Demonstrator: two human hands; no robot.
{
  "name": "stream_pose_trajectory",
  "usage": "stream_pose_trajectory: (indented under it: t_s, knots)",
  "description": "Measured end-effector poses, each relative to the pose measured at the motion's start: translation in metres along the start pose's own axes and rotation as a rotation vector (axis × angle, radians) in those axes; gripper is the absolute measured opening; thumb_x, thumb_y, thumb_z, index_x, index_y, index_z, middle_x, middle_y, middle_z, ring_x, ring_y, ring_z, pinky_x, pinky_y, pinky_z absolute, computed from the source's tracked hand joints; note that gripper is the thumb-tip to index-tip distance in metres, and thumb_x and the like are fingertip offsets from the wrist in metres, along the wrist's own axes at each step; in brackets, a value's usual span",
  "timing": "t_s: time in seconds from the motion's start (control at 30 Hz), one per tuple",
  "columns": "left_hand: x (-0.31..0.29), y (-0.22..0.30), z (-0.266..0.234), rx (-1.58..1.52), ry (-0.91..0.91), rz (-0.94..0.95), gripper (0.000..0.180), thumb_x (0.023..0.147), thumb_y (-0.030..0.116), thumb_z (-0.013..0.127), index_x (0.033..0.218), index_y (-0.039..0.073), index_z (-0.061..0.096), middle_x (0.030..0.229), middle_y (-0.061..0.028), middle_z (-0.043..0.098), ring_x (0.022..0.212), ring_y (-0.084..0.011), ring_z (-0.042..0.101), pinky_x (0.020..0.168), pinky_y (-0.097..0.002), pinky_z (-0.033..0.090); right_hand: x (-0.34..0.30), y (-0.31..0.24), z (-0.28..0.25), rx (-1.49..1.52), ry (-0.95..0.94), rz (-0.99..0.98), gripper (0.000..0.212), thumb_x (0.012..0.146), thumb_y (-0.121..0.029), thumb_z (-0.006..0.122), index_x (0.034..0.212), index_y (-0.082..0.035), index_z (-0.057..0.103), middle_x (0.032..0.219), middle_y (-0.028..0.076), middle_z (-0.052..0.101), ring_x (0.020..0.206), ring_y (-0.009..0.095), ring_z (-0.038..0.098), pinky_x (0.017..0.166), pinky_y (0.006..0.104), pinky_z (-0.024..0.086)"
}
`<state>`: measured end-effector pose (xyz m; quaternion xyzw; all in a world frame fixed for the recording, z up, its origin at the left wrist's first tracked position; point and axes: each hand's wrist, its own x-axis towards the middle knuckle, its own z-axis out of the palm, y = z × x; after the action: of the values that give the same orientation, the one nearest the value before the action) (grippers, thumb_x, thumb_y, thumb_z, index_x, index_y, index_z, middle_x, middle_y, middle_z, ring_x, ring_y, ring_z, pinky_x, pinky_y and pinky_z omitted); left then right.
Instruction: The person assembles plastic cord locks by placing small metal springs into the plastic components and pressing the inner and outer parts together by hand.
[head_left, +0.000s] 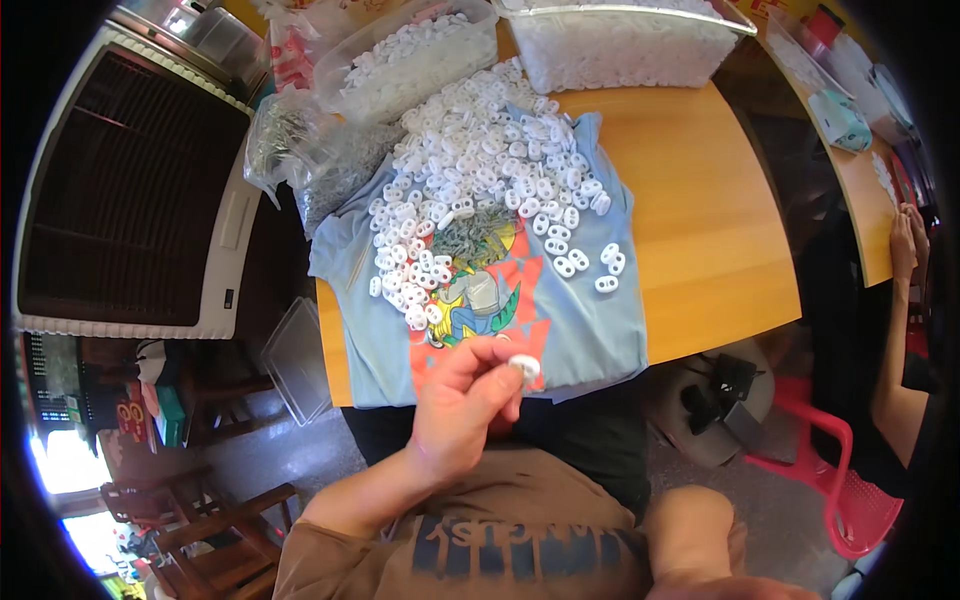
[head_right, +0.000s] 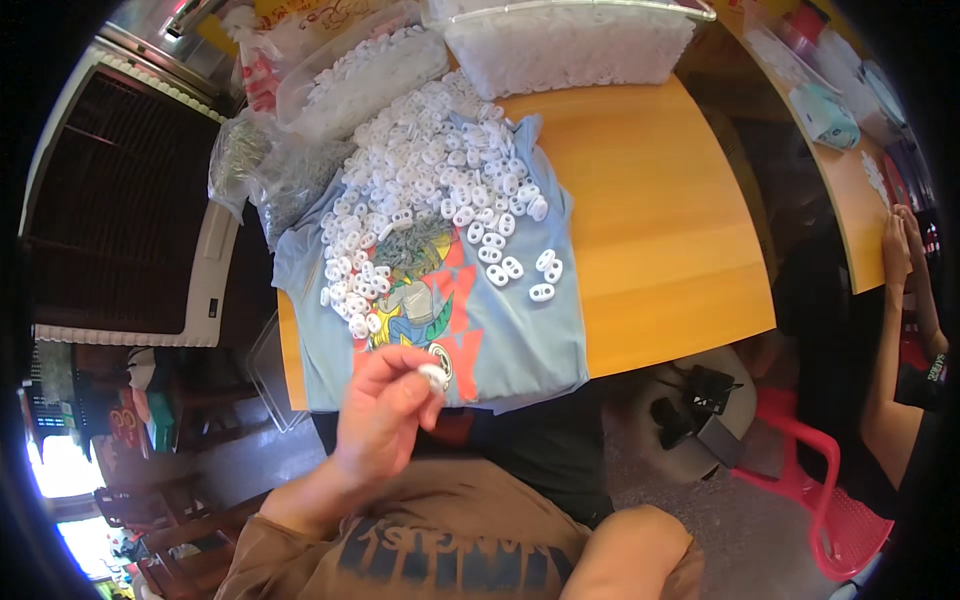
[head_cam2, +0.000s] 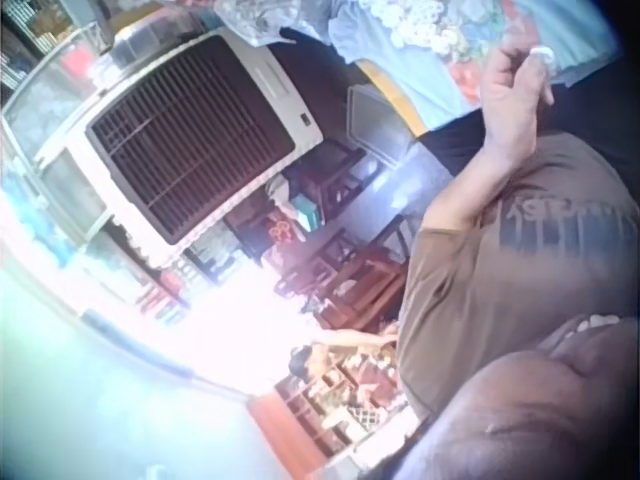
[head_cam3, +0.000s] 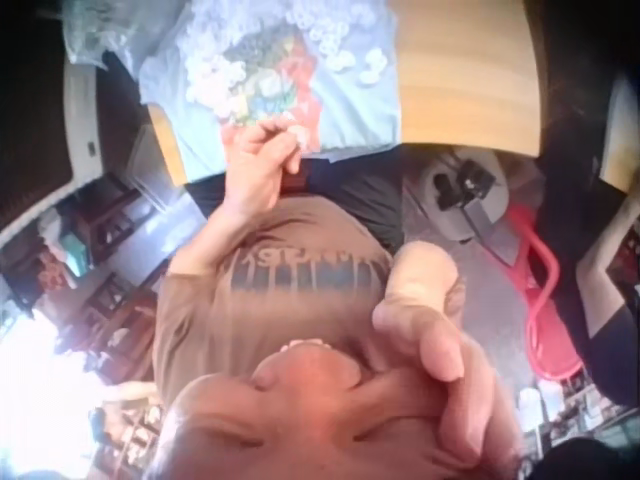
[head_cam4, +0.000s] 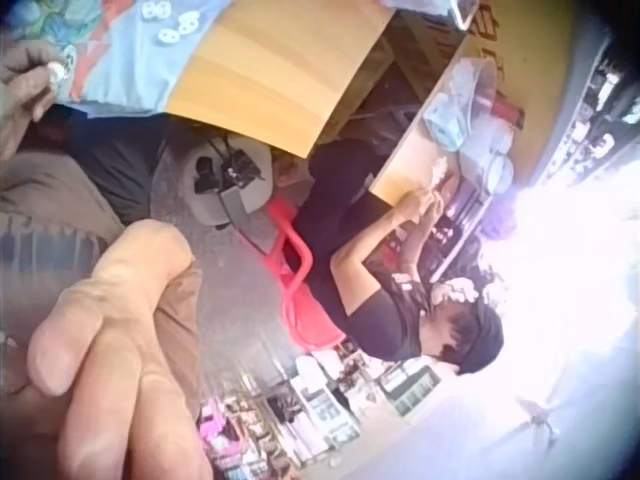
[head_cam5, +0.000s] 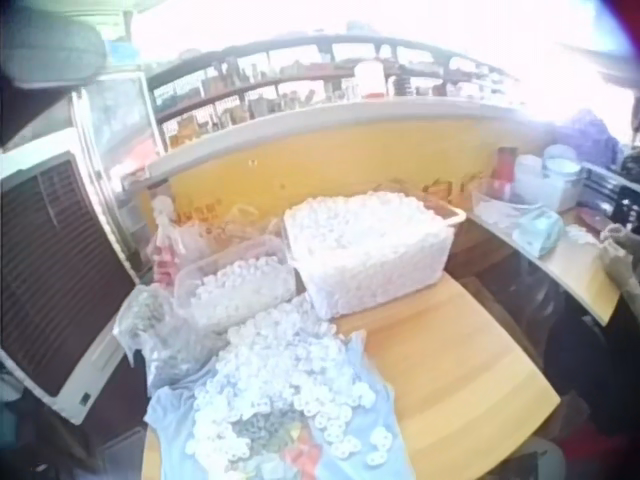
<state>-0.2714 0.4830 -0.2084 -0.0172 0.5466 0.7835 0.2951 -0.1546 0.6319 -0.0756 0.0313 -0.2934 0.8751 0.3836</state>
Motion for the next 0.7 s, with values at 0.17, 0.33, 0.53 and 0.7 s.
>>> stream_pose_trajectory:
  t_s: [0.17,0.33,0.53,0.7]
  knots:
    - [0.056,0.049,0.003,0.127,0.102,0.279,0.020,0.083,0.011,0.057,0.098,-0.002,0.053,0.073,-0.0012,0.053,0.058,-0.0080,0.047,0.055,-0.0205,0.039,-0.001,-0.008,-0.028,-0.072,0.002,-0.018,0.009,0.081,-0.010,0.057,0.075,-0.013,0.051,0.072,-0.005,0.054,0.075,0.005,0.053,0.080,0.0288,0.037]
    - [0.150,0.127,-0.024,0.123,0.010,0.545,0.010,0.083,0.012,0.059,0.078,0.004,0.056,0.069,-0.0008,0.053,0.058,-0.0106,0.050,0.054,-0.0234,0.041,0.000,-0.010,-0.041,-0.140,-0.006,-0.034,0.008,0.081,-0.010,0.056,0.075,-0.012,0.051,0.073,-0.004,0.055,0.075,0.007,0.053,0.079,0.0293,0.037]
    - [0.226,0.194,-0.053,0.100,0.295,0.718,0.007,0.076,0.009,0.063,0.076,0.010,0.056,0.066,0.0005,0.052,0.053,-0.0074,0.049,0.044,-0.0218,0.041,-0.008,0.014,-0.041,-0.167,-0.058,-0.035,0.006,0.082,-0.010,0.055,0.077,-0.011,0.052,0.073,-0.002,0.055,0.074,0.009,0.054,0.078,0.0300,0.038]
    - [0.281,0.221,-0.060,0.234,0.563,0.578,0.006,0.077,0.009,0.060,0.081,0.009,0.056,0.068,-0.0031,0.055,0.057,-0.0121,0.053,0.045,-0.0246,0.041,-0.021,0.024,-0.037,-0.211,-0.077,-0.064,0.005,0.082,-0.010,0.054,0.077,-0.010,0.052,0.073,-0.001,0.055,0.073,0.010,0.054,0.078,0.0305,0.039]
